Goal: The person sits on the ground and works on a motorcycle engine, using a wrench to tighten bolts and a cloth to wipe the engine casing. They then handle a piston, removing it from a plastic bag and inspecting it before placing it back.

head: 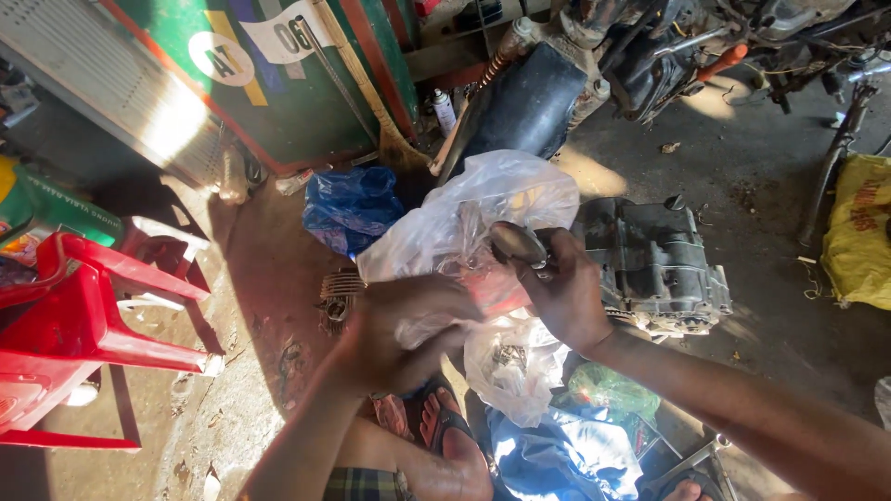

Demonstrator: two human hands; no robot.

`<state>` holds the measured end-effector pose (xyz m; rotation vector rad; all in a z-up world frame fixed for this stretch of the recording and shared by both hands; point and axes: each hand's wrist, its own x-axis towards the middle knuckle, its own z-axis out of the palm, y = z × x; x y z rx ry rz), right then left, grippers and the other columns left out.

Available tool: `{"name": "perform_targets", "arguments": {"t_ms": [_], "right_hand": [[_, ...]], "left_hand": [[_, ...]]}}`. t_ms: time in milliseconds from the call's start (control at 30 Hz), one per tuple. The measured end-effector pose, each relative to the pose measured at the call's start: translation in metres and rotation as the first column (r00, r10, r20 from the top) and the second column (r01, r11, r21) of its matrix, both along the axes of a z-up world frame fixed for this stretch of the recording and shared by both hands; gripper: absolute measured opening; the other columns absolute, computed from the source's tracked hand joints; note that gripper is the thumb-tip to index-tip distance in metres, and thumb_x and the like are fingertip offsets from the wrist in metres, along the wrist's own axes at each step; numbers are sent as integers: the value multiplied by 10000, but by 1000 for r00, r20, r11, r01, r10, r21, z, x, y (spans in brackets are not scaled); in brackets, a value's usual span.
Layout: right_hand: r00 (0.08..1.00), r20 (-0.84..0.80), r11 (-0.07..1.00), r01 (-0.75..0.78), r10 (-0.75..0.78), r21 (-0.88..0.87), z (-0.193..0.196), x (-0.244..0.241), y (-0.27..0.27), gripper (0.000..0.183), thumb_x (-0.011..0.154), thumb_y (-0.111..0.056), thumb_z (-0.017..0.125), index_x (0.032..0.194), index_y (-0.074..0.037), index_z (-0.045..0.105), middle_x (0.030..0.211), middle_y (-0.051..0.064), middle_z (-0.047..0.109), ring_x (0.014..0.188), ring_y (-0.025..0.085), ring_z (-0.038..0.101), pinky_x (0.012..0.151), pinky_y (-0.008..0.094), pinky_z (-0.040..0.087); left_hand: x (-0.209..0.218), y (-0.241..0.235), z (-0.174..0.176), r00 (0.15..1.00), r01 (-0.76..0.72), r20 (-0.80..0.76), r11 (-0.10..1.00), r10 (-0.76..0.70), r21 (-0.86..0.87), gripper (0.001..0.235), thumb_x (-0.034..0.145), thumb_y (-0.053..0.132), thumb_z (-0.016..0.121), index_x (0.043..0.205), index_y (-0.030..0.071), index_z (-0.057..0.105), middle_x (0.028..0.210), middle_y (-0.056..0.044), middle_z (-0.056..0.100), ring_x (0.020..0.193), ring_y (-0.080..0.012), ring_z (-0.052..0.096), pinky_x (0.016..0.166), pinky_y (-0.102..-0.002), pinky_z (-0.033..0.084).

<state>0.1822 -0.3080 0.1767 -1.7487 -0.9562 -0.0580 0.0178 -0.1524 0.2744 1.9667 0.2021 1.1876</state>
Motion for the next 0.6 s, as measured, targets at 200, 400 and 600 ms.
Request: {"name": "perform_targets", "arguments": {"t_ms": [200,400,600], "right_hand": [[663,-566,858,-249,489,449,-6,3,3,337,905,-125,751,1213,-60,631,1141,14,730,1017,82,671,853,244,558],[481,-814,945,-131,326,301,18,-4,2,341,860,-111,759,1181,-120,648,1070,-5,718,922,95,653,634,322,551],[523,-773,933,-168,359,320,-4,0,6,327,848,-119,774,1159,-104,674,1115,-3,742,1017,89,660,800,300,559]], "left_hand": [[9,-2,-37,887,181,-460,948,-41,263,217,874,38,707,1088,17,737,1092,-164,752,1002,-316,733,877,-377,587],[24,12,-49,866,-5,-497,995,56,103,237,866,94,731,1098,45,741,1062,-126,775,952,-251,759,840,-364,590],[24,25,-67,842,-27,-540,998,-7,-54,196,890,194,781,998,33,746,923,-97,784,794,-195,737,728,-337,590]]}}
